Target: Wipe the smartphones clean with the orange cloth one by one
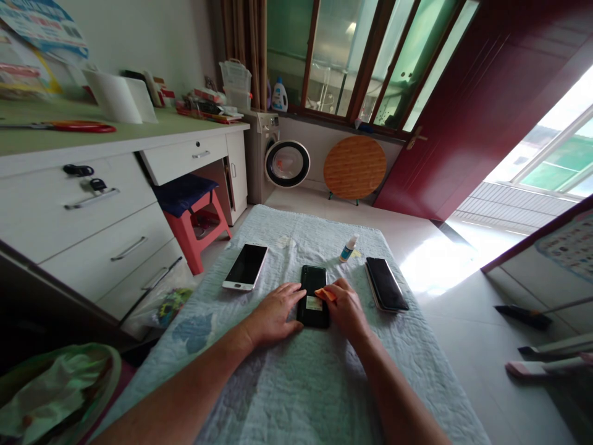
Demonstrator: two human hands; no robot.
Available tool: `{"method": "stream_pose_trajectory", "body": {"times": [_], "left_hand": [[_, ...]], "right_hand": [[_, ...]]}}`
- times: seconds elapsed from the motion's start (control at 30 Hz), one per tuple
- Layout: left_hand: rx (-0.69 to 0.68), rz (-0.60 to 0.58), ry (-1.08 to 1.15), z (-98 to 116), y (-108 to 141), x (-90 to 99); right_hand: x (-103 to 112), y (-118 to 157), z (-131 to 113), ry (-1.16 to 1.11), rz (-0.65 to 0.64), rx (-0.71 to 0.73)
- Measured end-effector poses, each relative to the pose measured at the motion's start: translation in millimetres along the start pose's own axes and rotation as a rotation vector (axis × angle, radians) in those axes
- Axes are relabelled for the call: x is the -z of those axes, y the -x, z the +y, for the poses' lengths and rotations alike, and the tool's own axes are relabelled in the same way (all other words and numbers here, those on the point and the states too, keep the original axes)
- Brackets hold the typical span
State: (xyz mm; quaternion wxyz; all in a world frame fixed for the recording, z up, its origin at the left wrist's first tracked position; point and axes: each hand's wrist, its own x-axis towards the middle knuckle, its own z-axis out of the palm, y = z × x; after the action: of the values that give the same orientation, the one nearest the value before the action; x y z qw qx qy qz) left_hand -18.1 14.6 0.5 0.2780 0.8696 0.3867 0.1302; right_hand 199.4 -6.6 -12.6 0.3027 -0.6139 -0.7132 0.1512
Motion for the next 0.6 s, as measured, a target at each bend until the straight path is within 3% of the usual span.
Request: {"method": "stream_pose_trajectory", "body": {"times": [0.43, 0.6], "left_hand": [[0.002, -0.005, -0.017, -2, -2, -0.8], [0.0, -0.003, -0.014, -3, -2, -1.1]], "right_hand": [[38, 12, -33, 0.021, -0.351, 0.091], [34, 12, -31, -0.012, -0.32, 0.085]]}}
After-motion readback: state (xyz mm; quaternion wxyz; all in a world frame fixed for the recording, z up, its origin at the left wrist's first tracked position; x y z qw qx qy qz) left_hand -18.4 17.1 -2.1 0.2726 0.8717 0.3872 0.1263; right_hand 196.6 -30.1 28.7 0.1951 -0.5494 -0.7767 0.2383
